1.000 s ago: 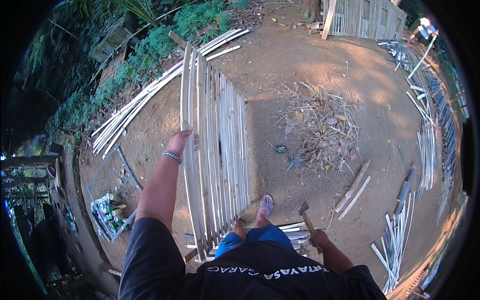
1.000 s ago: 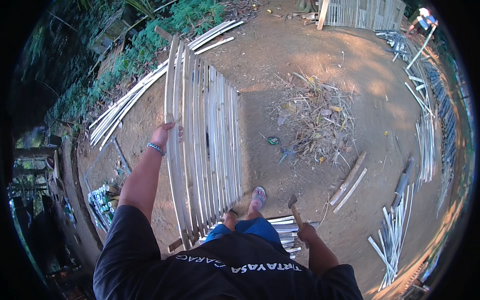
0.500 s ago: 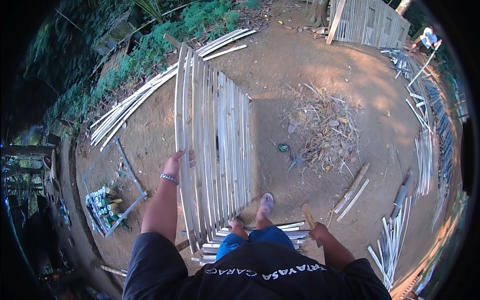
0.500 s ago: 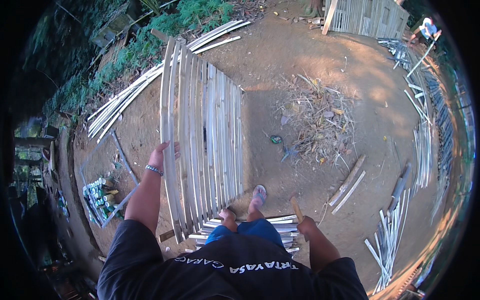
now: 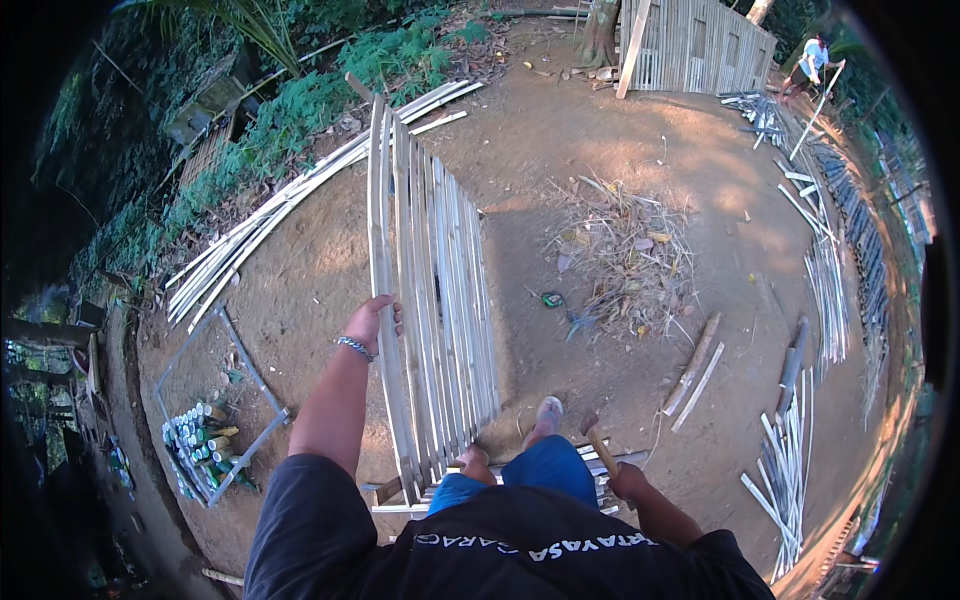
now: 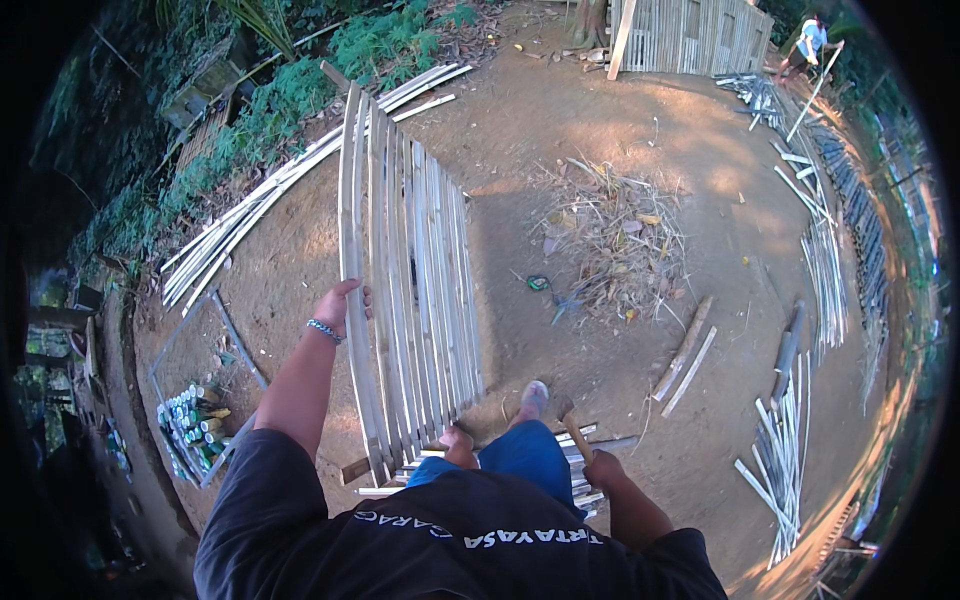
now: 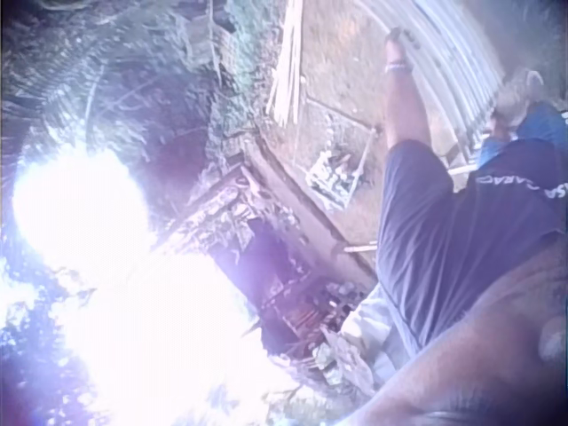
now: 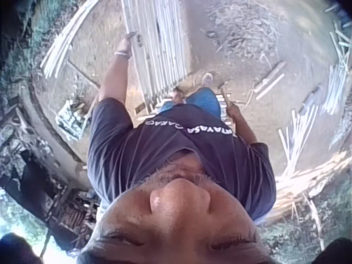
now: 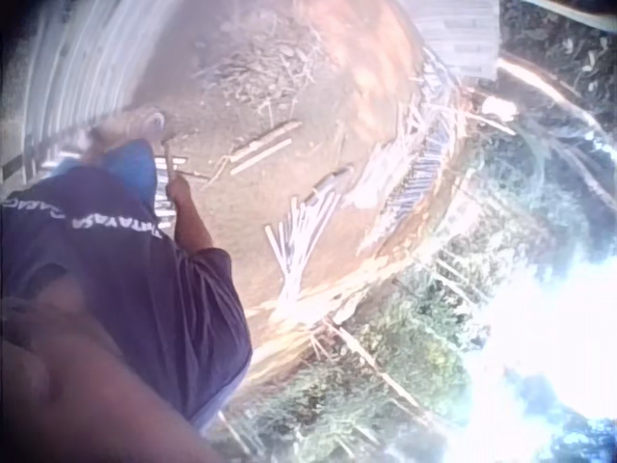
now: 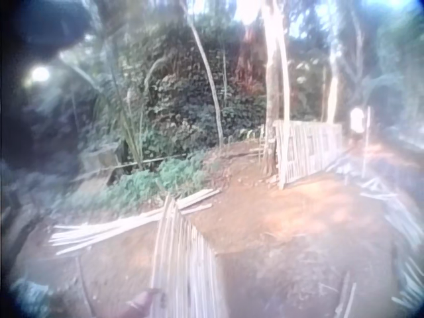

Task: The person constructs a bamboo frame by aligning bamboo slats on a dirt floor and using a hammer to secure them together with small nails.

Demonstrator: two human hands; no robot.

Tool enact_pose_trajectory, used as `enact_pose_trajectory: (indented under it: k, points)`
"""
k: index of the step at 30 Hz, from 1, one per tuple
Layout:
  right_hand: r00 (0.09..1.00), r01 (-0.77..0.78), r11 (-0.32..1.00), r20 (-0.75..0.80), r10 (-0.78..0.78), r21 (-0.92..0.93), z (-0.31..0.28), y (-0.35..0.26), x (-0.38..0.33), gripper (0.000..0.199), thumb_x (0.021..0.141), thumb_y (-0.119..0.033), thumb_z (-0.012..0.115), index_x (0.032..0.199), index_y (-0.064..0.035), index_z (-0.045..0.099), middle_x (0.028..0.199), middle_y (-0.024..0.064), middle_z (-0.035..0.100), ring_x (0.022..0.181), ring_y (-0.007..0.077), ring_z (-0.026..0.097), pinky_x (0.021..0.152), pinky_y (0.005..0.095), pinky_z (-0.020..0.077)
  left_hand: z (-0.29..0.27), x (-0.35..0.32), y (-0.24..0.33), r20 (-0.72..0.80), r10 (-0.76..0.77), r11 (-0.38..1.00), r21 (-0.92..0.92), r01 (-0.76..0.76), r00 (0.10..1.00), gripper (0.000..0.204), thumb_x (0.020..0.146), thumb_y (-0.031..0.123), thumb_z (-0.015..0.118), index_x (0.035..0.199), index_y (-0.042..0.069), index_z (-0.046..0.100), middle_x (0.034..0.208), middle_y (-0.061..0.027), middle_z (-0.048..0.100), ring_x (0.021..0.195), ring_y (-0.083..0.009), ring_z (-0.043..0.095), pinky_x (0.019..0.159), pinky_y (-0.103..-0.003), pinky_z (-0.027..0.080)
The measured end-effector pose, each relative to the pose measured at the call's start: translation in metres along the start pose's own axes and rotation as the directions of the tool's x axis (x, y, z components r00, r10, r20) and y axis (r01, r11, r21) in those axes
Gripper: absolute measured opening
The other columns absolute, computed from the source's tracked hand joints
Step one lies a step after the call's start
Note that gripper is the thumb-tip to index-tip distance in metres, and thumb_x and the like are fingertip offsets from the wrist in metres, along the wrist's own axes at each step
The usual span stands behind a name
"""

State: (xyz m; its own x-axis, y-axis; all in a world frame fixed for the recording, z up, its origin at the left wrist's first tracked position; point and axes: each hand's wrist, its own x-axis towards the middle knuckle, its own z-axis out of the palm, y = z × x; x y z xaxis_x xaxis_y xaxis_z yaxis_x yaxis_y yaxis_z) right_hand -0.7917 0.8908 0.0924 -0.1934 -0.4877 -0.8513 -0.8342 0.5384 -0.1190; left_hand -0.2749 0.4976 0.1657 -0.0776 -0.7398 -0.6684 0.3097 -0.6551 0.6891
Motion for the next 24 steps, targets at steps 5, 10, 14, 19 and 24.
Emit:
enact_pose_trajectory:
  k: [5, 10, 14, 19, 24]
  points:
    - [0.996, -0.07, 0.993, 0.055, 0.064, 0.1, -0.001, 0.044, 0.019, 0.04, 0.077, -0.025, 0.07, 0.11, -0.0015, 0.065, 0.106, 0.0242, 0.07, 0.102, 0.0397, 0.067, 0.09, 0.0457, 0.0531, 0.048, 0.003, -0.02, 0.029, 0.08, 0.996, 0.025, -0.08, 0.996, 0.019, 0.093, 0.019, 0.061, 0.102, 0.004, 0.056, 0.084, -0.0064, 0.06, 0.071, -0.017, 0.059, 0.06, -0.035, 0.053]
    - [0.999, 0.015, 0.999, 0.033, -0.016, 0.033, -0.041, 0.097, 0.06, 0.039, 0.079, -0.024, 0.069, 0.11, -0.0009, 0.064, 0.103, 0.0248, 0.07, 0.1, 0.0406, 0.068, 0.089, 0.0467, 0.0538, 0.123, 0.011, -0.038, 0.034, 0.136, 0.987, 0.083, -0.138, 0.99, 0.008, 0.089, 0.012, 0.059, 0.092, 0.006, 0.056, 0.079, -0.0069, 0.059, 0.065, -0.0174, 0.058, 0.058, -0.034, 0.052]
    - [0.975, 0.145, 0.984, -0.156, -0.16, -0.105, -0.076, 0.146, 0.082, 0.031, 0.081, -0.017, 0.077, 0.101, -0.0003, 0.062, 0.083, 0.0144, 0.072, 0.07, 0.0225, 0.073, 0.061, 0.0371, 0.0579, 0.205, 0.024, -0.038, 0.033, 0.166, 0.985, 0.04, -0.167, 0.986, 0.005, 0.087, 0.011, 0.058, 0.086, 0.008, 0.054, 0.069, -0.0038, 0.052, 0.058, -0.0136, 0.053, 0.051, -0.029, 0.047]
    - [0.997, -0.062, 0.857, -0.006, 0.076, 0.511, -0.1, 0.186, 0.079, 0.025, 0.085, -0.009, 0.074, 0.102, 0.0006, 0.058, 0.086, 0.0152, 0.07, 0.071, 0.023, 0.072, 0.057, 0.0353, 0.0577, 0.29, 0.038, -0.024, -0.025, 0.196, 0.969, 0.158, -0.19, 0.98, 0.011, 0.083, 0.014, 0.061, 0.091, 0.009, 0.056, 0.069, -0.0022, 0.048, 0.052, -0.0136, 0.048, 0.046, -0.03, 0.044]
    - [0.977, -0.173, 0.793, 0.002, 0.211, 0.585, -0.086, 0.279, 0.072, 0.025, 0.081, -0.008, 0.076, 0.097, 0.0002, 0.059, 0.077, 0.0143, 0.07, 0.062, 0.0244, 0.071, 0.054, 0.0357, 0.0584, 0.339, 0.055, -0.008, -0.012, 0.16, 0.982, 0.104, -0.158, 0.987, 0.014, 0.08, 0.016, 0.064, 0.09, 0.01, 0.056, 0.069, -0.0019, 0.045, 0.047, -0.0151, 0.044, 0.044, -0.032, 0.041]
